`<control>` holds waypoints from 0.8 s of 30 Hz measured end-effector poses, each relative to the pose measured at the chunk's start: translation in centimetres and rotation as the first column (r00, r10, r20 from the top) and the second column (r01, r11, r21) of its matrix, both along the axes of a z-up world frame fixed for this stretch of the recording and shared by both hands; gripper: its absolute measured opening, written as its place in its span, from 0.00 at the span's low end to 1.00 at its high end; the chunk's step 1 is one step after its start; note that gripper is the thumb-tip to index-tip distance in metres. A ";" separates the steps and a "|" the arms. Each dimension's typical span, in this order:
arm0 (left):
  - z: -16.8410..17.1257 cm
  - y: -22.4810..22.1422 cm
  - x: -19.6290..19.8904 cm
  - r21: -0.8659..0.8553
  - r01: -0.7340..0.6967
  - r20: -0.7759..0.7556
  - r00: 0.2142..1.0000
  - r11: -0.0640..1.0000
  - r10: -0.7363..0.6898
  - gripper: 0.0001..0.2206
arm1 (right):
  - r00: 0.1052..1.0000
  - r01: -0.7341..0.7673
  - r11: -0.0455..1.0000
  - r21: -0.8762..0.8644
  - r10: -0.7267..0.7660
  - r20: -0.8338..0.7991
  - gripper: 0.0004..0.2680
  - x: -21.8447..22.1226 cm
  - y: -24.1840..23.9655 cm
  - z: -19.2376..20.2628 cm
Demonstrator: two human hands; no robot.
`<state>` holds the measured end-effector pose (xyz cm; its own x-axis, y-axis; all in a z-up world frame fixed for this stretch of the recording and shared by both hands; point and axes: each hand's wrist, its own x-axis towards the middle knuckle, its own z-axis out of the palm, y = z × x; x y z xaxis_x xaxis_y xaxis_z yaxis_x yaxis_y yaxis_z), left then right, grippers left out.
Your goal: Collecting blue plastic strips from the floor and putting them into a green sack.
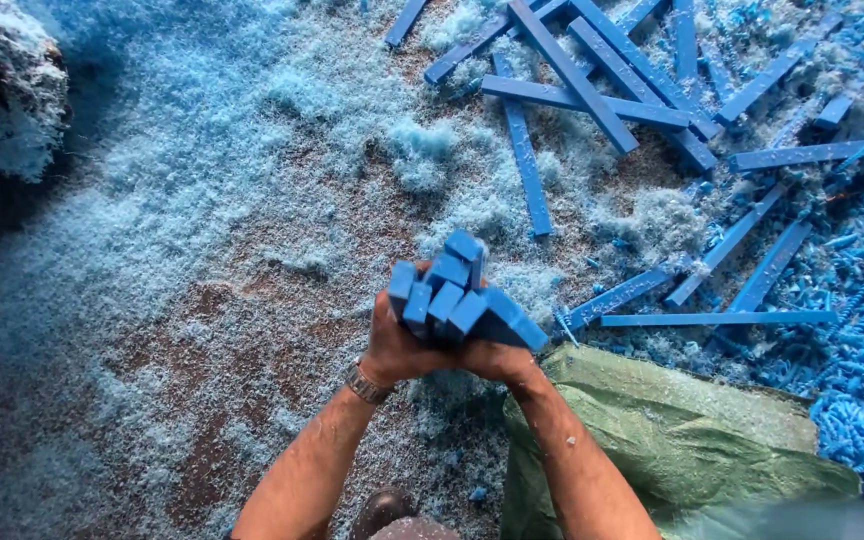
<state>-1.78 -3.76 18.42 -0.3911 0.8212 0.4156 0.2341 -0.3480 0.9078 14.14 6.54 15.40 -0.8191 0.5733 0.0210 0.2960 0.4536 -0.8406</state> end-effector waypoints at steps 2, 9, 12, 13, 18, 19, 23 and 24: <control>0.0 0.5 -0.5 -0.040 -0.038 0.053 0.998 0.998 0.040 0.44 | 0.999 -0.037 0.999 0.011 0.037 0.024 0.26 -0.3 0.0 0.1; 5.2 0.4 -2.4 -0.121 0.175 0.866 0.499 0.977 0.018 0.24 | 0.980 -0.193 0.781 -0.594 0.183 -0.077 0.42 0.2 0.7 7.7; 3.6 0.6 -1.2 -0.160 0.171 0.940 0.326 0.972 0.098 0.23 | 0.989 -0.143 0.550 -0.823 0.120 -0.092 0.41 2.8 -0.2 3.7; 2.4 0.7 -0.4 -0.217 0.148 0.949 0.264 0.965 0.173 0.23 | 1.000 0.007 0.380 -0.925 0.015 0.014 0.39 3.6 -0.8 2.1; 1.1 0.5 2.3 -0.249 0.271 0.928 0.343 0.930 0.148 0.25 | 0.988 0.141 0.325 -0.935 -0.113 0.109 0.34 5.4 -3.5 1.5; 1.5 0.4 2.8 -0.254 0.336 0.925 0.359 0.907 0.126 0.25 | 0.970 0.186 0.275 -0.943 -0.204 0.132 0.33 5.8 -4.4 1.4; 2.0 0.4 3.0 -0.268 0.388 0.878 0.475 0.882 0.058 0.26 | 0.948 0.193 0.200 -0.961 -0.290 0.130 0.32 6.2 -5.4 1.1; 2.4 0.8 2.6 -0.257 0.379 0.815 0.579 0.889 -0.011 0.28 | 0.972 0.096 0.376 -0.922 -0.233 0.006 0.33 5.6 -4.8 2.3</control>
<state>0.82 -3.01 20.79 -0.2157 0.9246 -0.3140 -0.6516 0.1032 0.7515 19.75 1.72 17.75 -0.7371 0.4250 -0.5255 0.1527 -0.6527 -0.7421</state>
